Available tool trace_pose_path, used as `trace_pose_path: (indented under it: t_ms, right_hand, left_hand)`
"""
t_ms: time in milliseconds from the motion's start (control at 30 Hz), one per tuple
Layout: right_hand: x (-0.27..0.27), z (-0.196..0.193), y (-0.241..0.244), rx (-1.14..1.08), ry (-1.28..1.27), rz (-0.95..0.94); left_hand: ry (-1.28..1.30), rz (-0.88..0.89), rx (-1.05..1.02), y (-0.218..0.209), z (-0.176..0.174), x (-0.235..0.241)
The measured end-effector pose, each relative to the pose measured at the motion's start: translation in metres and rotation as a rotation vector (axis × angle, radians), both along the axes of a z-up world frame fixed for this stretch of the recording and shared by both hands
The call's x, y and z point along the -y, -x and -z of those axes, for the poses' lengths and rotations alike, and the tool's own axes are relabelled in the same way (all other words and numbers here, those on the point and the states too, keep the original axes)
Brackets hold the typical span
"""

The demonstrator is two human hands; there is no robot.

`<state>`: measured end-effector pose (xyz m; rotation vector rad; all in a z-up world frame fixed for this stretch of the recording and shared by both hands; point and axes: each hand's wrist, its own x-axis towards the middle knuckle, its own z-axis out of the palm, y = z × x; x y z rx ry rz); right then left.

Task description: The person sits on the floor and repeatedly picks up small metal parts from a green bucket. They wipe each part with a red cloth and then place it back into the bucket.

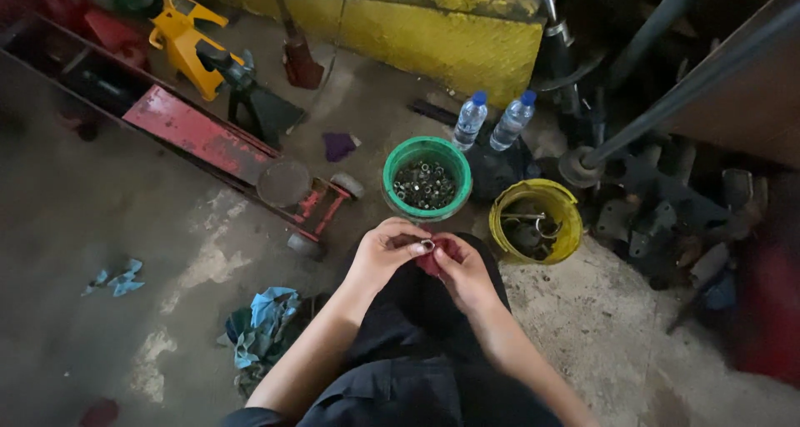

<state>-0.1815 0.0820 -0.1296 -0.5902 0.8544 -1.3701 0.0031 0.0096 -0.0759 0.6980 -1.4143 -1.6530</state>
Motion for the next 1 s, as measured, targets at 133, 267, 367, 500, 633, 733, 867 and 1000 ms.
trace_pose_path:
  t_ms: [133,267,367,500,633,733,867,1000]
  right_hand:
    - [-0.005,-0.015,-0.002,-0.031,-0.007,0.016]
    - [-0.007,-0.031,-0.007,0.061,-0.039,-0.009]
    - [-0.007,-0.039,-0.010,0.214,-0.023,-0.038]
    - [-0.009,-0.042,-0.014,0.147,-0.055,-0.009]
    - [-0.008,-0.029,-0.008,0.298,0.052,0.073]
    - [-0.011,-0.056,-0.009,0.238,-0.055,0.262]
    - [-0.019,-0.080,-0.012,-0.385,0.224,0.247]
    - [-0.019,-0.108,-0.017,-1.014,0.362,0.217]
  left_hand:
    - [0.010,0.010,0.057,-0.004,-0.020,-0.007]
    - [0.234,-0.046,0.200,-0.009,-0.049,-0.014]
    - [0.266,0.015,0.199,-0.011,-0.064,-0.014]
    - [0.239,-0.011,0.162,-0.010,-0.048,-0.011]
    - [0.186,-0.044,0.111,-0.008,-0.052,-0.008]
    - [0.107,-0.018,0.134,-0.008,-0.047,-0.006]
    - [0.016,-0.021,0.232,-0.009,-0.058,-0.009]
    - [0.579,-0.137,0.430,-0.012,-0.078,-0.008]
